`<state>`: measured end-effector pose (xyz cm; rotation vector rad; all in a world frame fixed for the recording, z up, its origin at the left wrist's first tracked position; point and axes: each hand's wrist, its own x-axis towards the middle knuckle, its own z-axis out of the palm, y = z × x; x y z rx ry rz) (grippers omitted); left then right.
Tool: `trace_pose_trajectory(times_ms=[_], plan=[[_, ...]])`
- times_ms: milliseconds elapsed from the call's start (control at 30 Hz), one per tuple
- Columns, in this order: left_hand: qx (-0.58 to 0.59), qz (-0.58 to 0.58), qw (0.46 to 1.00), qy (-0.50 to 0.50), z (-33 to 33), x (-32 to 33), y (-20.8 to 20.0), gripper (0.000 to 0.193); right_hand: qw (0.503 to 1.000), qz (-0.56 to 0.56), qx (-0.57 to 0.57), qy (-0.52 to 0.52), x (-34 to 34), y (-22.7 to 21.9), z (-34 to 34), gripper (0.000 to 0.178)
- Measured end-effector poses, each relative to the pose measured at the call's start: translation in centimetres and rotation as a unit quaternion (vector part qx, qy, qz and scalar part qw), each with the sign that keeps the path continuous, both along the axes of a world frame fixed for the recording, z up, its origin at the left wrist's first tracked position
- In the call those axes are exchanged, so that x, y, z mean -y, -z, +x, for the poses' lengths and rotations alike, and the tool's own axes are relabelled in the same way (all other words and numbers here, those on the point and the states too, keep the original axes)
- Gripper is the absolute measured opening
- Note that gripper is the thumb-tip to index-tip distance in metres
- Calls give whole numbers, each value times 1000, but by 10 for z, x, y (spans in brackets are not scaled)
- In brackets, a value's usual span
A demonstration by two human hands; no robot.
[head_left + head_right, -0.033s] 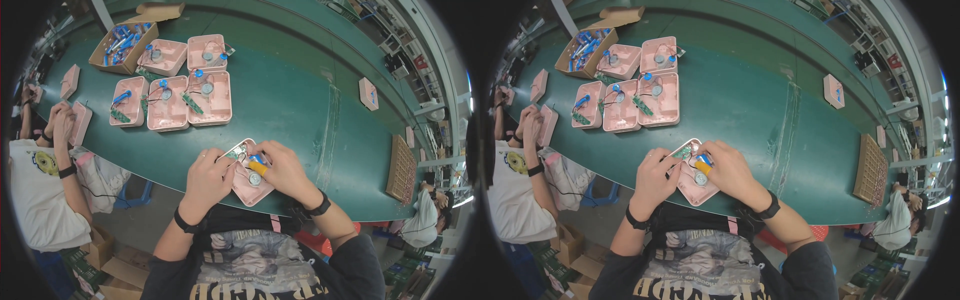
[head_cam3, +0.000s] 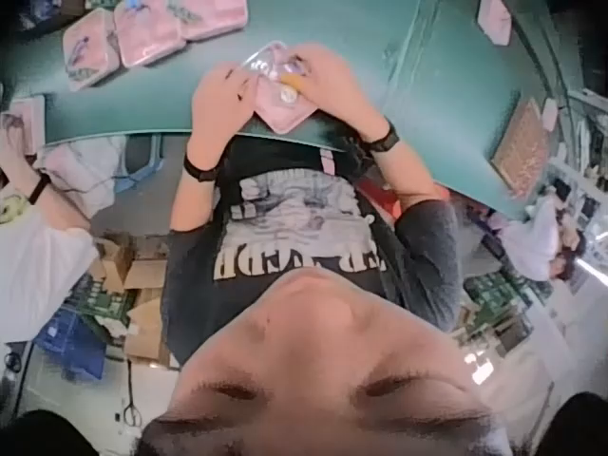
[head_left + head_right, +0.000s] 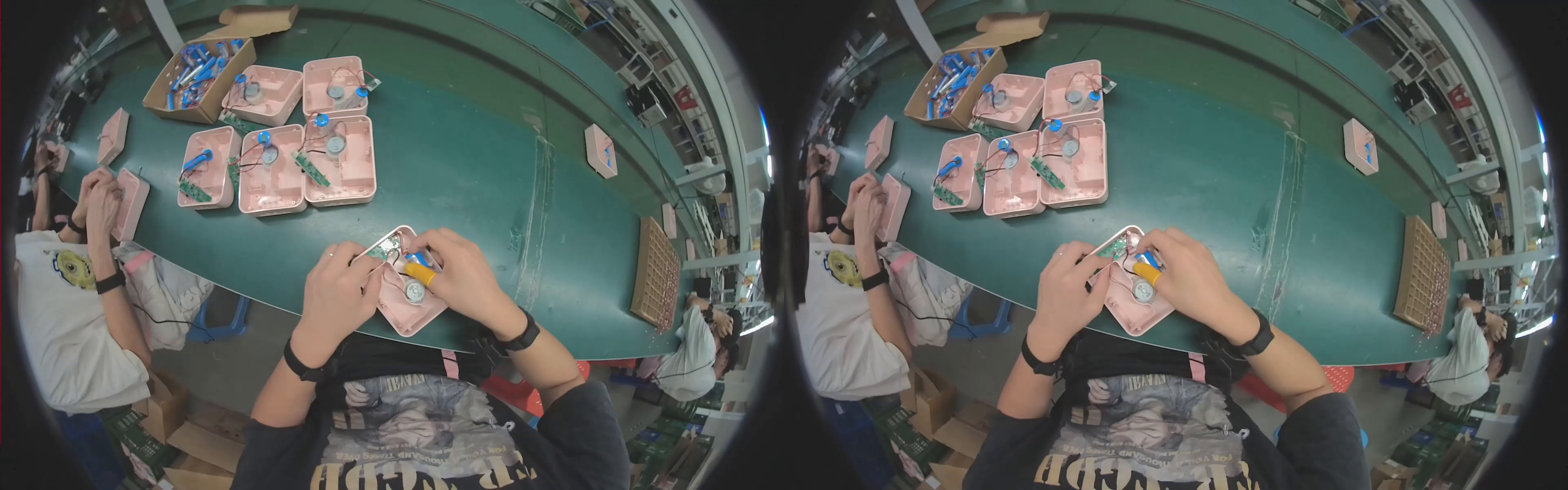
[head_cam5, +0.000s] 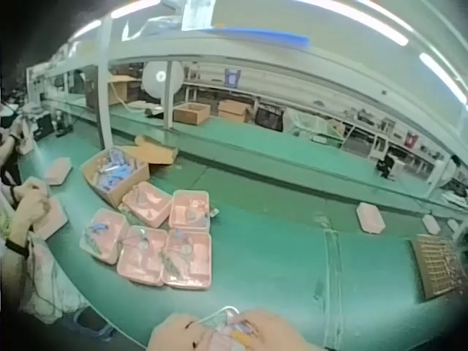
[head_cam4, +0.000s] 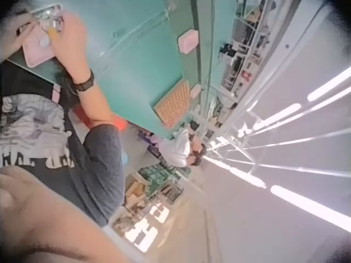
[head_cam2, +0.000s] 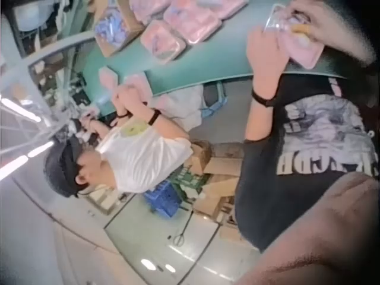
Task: The person assembles electronic devices by hand, fitting a circuit board and a battery into a pink plastic case. They then use a soldering iron to connect the components before placing the unit on the table and repeating the process.
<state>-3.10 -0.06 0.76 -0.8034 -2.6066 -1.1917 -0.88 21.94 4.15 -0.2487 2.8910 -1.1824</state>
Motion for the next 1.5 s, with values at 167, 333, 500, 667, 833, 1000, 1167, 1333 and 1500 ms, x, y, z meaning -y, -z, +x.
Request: trace_pose_trajectory(times_ms=[167,333,500,667,833,1000,1167,1333,1500], plan=[[-3,-7,1000,-9,-1,-1,-2,9,995,-17,101,22,-6,-15,0,31],[-1,-18,1000,-9,2,-1,0,7,996,-62,49,32,-4,-5,0,25],[8,-4,1000,-16,4,1,0,8,989,4,-110,-100,-31,-9,32,22],[-1,16,1000,22,-6,0,-5,21,962,170,-28,-210,-45,-15,65,18],[116,-43,991,-59,-25,0,-38,43,959,210,-125,-146,-56,2,67,23],[14,-155,983,-92,-39,9,-26,47,962,215,-168,-17,-100,3,39,22],[-26,-111,992,-45,-22,19,-15,46,948,255,-171,84,-152,6,-46,20],[35,-116,992,-20,2,36,-30,43,938,255,-200,122,-187,17,-107,23],[66,-89,994,-18,13,41,-27,39,923,280,-190,186,-217,39,-154,23]])
